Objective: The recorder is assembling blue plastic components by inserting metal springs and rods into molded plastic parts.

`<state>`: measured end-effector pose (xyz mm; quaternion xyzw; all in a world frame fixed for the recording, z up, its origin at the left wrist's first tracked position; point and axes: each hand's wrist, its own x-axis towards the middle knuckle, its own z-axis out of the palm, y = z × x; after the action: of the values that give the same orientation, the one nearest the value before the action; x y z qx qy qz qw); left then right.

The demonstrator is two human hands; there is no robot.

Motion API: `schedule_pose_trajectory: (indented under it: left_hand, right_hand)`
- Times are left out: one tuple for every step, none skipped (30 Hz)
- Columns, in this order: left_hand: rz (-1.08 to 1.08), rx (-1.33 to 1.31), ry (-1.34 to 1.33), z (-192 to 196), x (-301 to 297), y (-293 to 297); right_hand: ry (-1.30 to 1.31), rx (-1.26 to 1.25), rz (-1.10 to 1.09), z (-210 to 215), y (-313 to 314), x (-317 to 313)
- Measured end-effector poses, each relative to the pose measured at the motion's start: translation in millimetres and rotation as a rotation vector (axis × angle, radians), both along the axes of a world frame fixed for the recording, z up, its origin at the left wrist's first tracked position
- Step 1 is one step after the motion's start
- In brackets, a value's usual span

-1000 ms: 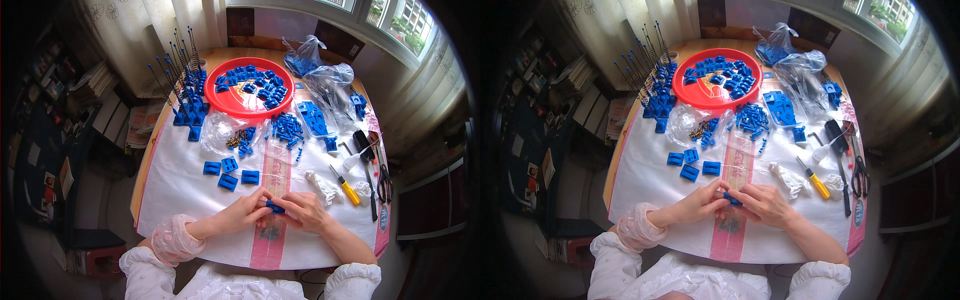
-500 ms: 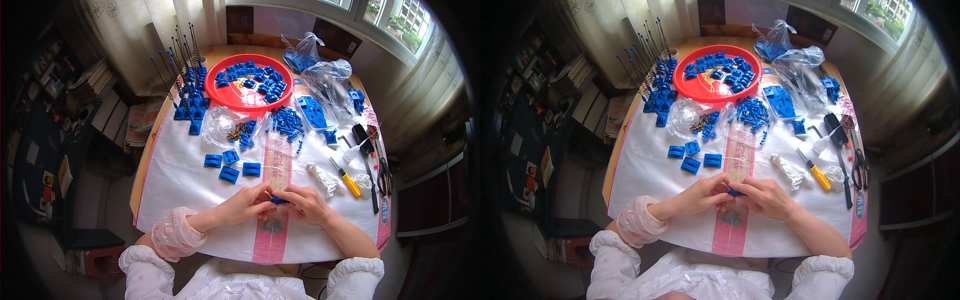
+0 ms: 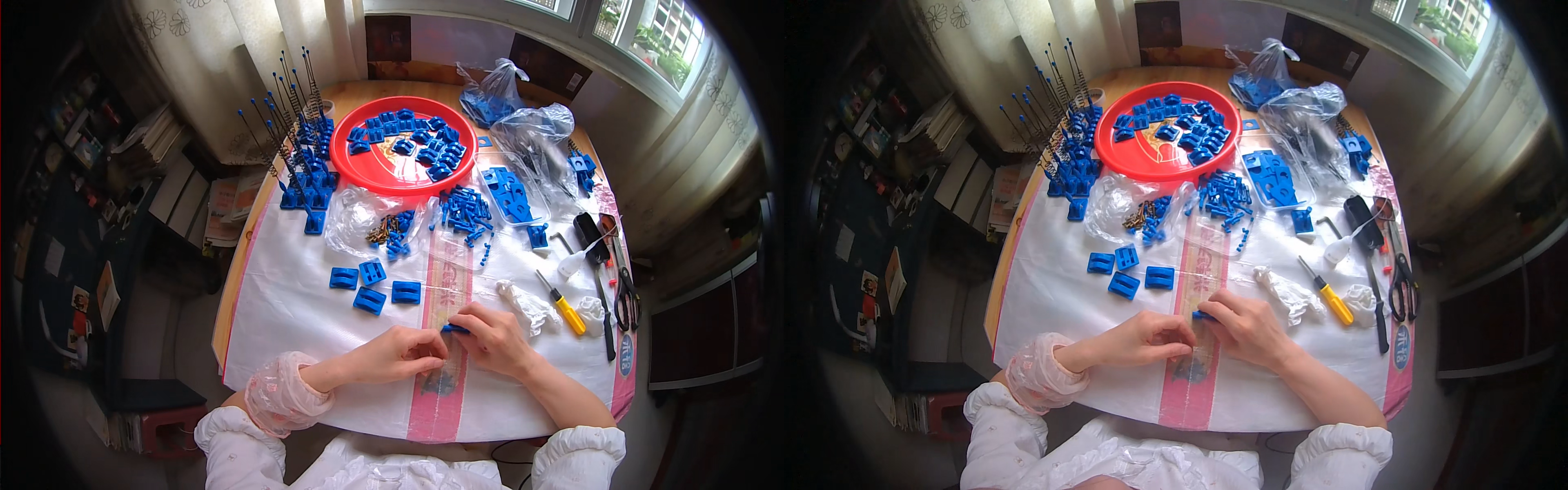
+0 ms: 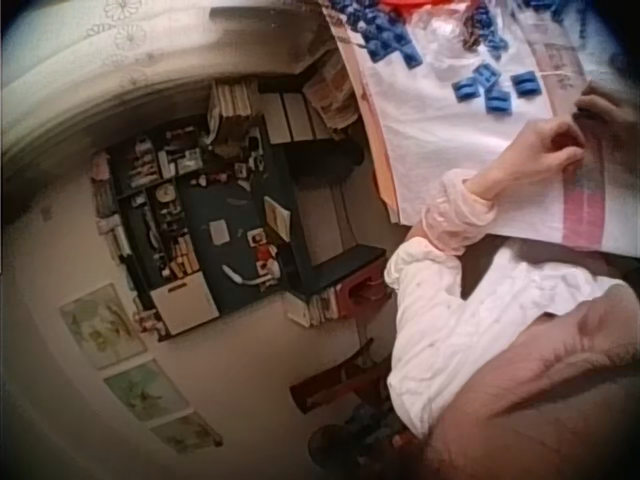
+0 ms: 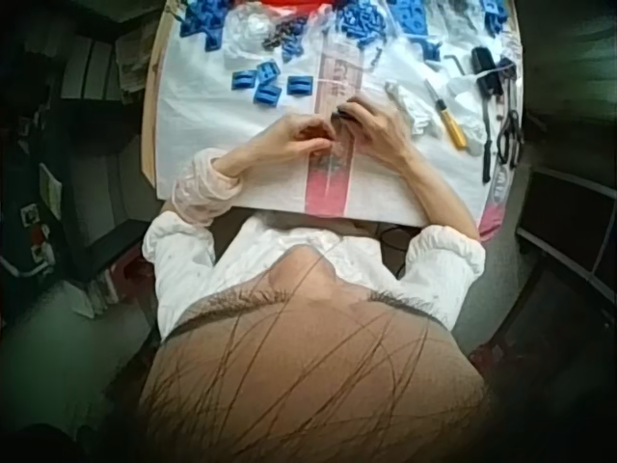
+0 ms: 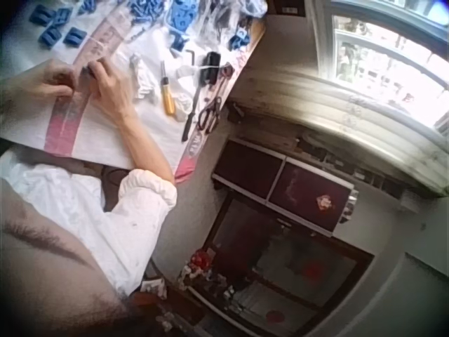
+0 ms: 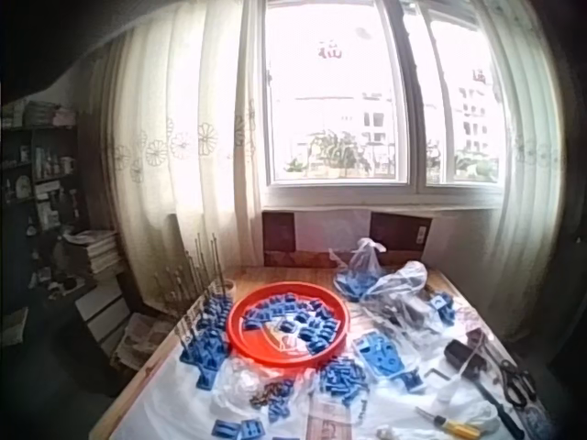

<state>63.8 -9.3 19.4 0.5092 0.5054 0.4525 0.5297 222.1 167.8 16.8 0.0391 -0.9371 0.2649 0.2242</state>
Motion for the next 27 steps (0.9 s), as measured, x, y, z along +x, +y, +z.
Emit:
schedule_pose_trajectory:
  left_hand:
    - [-0.001, 0.007, -0.001, 0.0, -0.2, -0.7]
    - [-0.005, 0.016, 0.023, 0.7, -0.5, -0.7]
    - [-0.010, 0.026, 0.048, 1.9, -1.2, -0.3]
    - [-0.014, 0.036, 0.072, 2.2, -1.7, -0.3]
    - [-0.017, 0.037, 0.074, 2.4, -2.0, 0.7]
    - [-0.020, 0.038, 0.076, 2.4, -2.3, 1.5]
    - [-0.023, 0.039, 0.078, 2.4, -2.5, 2.2]
    - [-0.027, 0.043, 0.093, 4.1, -3.0, 2.4]
    - [-0.030, 0.047, 0.107, 6.2, -3.5, 2.6]
    - [-0.034, 0.051, 0.121, 7.3, -3.7, 2.6]
    - [-0.027, 0.052, 0.117, 5.5, -3.9, 2.4]
    - [-0.021, 0.053, 0.112, 1.6, -3.4, 1.6]
    - [-0.014, 0.054, 0.107, -0.3, -3.5, 1.5]
    - [-0.015, 0.055, 0.110, 0.3, -3.5, 2.0]
    - [-0.015, 0.057, 0.112, 2.5, -3.6, 2.8]
    - [-0.016, 0.058, 0.114, 3.4, -3.5, 3.3]
    - [-0.022, 0.048, 0.114, 3.7, -3.5, 3.1]
    - [-0.027, 0.038, 0.114, 4.0, -3.6, 2.8]
    - [-0.033, 0.028, 0.114, 4.2, -3.7, 2.6]
    - [-0.033, 0.028, 0.120, 4.6, -3.8, 2.6]
    - [-0.033, 0.029, 0.126, 4.9, -3.9, 2.5]
    - [-0.033, 0.030, 0.133, 5.1, -4.1, 2.4]
    - [-0.030, 0.038, 0.133, 4.4, -3.9, 2.4]
    - [-0.028, 0.047, 0.134, 2.5, -3.8, 2.5]
    - [-0.025, 0.055, 0.135, 1.2, -3.7, 2.3]
    - [-0.023, 0.054, 0.130, 1.2, -3.8, 2.3]
    - [-0.020, 0.053, 0.124, 1.4, -3.9, 2.0]
  right_hand:
    - [-0.024, -0.001, 0.009, 1.5, 0.2, -1.3]
    - [-0.049, -0.003, 0.015, 3.9, -0.3, -1.6]
    - [-0.074, -0.005, 0.021, 4.5, -0.4, -1.5]
    - [-0.061, -0.002, 0.026, 2.0, -0.4, -1.1]
    - [-0.046, 0.005, 0.030, -0.6, 0.7, -0.6]
    - [-0.030, 0.012, 0.033, -2.4, 1.8, -0.1]
    - [0.007, 0.001, 0.027, -3.0, 2.7, 0.4]
    - [0.045, -0.013, 0.022, -3.4, 2.6, 0.4]
    - [0.084, -0.027, 0.015, -3.6, 2.3, 0.5]
    - [0.061, 0.001, 0.011, -2.5, 1.3, 0.4]
    - [0.038, 0.033, 0.009, 0.7, 0.9, -1.0]
    - [0.016, 0.064, 0.006, 3.1, 0.8, -2.4]
    - [0.019, 0.060, 0.005, 4.3, 1.1, -3.7]
    - [0.018, 0.052, 0.003, 3.9, 0.9, -3.8]
    - [0.017, 0.045, 0.001, 3.3, 1.0, -3.4]
    - [0.034, 0.047, 0.001, 0.9, 2.0, -2.1]
    - [0.054, 0.049, 0.001, -2.0, 3.6, -1.2]
    - [0.074, 0.052, 0.002, -3.3, 4.2, -0.6]
    - [0.090, 0.031, -0.033, -3.2, 3.9, 0.4]
    - [0.106, 0.011, -0.067, -1.5, 3.1, 1.4]
    - [0.122, -0.009, -0.102, -0.7, 2.4, 1.9]
    - [0.095, 0.008, -0.102, -1.5, 2.5, 0.5]
    - [0.068, 0.027, -0.101, -2.4, 3.4, -1.9]
    - [0.040, 0.046, -0.100, -2.5, 3.3, -3.3]
    - [0.039, 0.036, -0.103, -1.3, 1.9, -3.4]
    - [0.040, 0.029, -0.104, 1.5, 1.2, -3.8]
    - [0.040, 0.022, -0.106, 3.6, 1.1, -3.9]
